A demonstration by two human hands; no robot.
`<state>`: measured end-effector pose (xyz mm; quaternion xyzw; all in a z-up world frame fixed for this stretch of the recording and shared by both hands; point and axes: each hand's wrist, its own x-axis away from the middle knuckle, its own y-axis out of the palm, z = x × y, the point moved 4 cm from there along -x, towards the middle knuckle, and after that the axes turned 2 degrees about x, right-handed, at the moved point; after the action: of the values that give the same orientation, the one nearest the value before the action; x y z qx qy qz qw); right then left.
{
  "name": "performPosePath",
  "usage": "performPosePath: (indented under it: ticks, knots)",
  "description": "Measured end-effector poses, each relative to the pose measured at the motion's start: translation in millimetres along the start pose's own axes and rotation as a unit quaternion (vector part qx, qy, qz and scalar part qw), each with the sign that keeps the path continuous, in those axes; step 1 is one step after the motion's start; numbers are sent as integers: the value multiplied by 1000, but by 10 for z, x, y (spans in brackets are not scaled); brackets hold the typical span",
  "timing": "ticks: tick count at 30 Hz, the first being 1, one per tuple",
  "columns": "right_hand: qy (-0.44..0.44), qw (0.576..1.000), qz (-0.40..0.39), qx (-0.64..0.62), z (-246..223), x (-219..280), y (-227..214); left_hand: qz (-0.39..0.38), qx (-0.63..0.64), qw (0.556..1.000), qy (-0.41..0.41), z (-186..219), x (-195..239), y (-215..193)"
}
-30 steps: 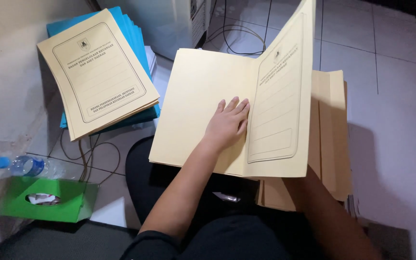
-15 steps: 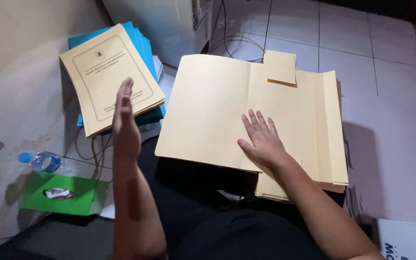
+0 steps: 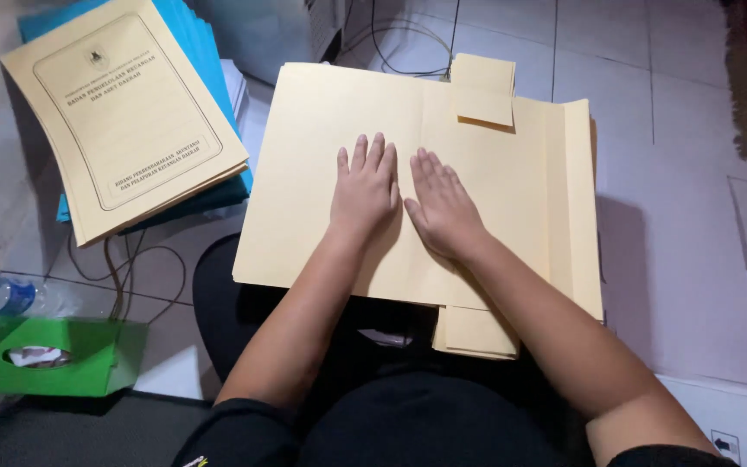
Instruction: Manually pressing and flattening paper folders by moving them from one stack to another and applying hand pressure.
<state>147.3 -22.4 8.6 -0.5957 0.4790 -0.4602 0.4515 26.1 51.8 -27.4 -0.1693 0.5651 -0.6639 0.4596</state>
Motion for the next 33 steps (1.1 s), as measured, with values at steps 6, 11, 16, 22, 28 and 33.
performPosePath:
  ticks: [6, 11, 16, 22, 28, 33]
  knots:
    - [73, 997, 21, -30, 413, -1174, -155, 19, -52, 998, -1, 23, 27, 150]
    - [73, 995, 51, -35, 509, -1386, -102, 35, -45, 998, -13, 15, -10, 134]
    - [83, 995, 45, -30, 272, -903, -107, -25, -40, 999, -23, -16, -52, 208]
    - [43, 999, 6, 2, 320, -8, -59, -30, -7, 999, -30, 8, 18, 93]
    - [111, 993, -13, 24, 669, 478, -108, -174, -11, 984, 45, 560, 653, -332]
    - [110, 994, -1, 28, 671, 481, -110, -247, 10, 966, 75, 860, 886, -277]
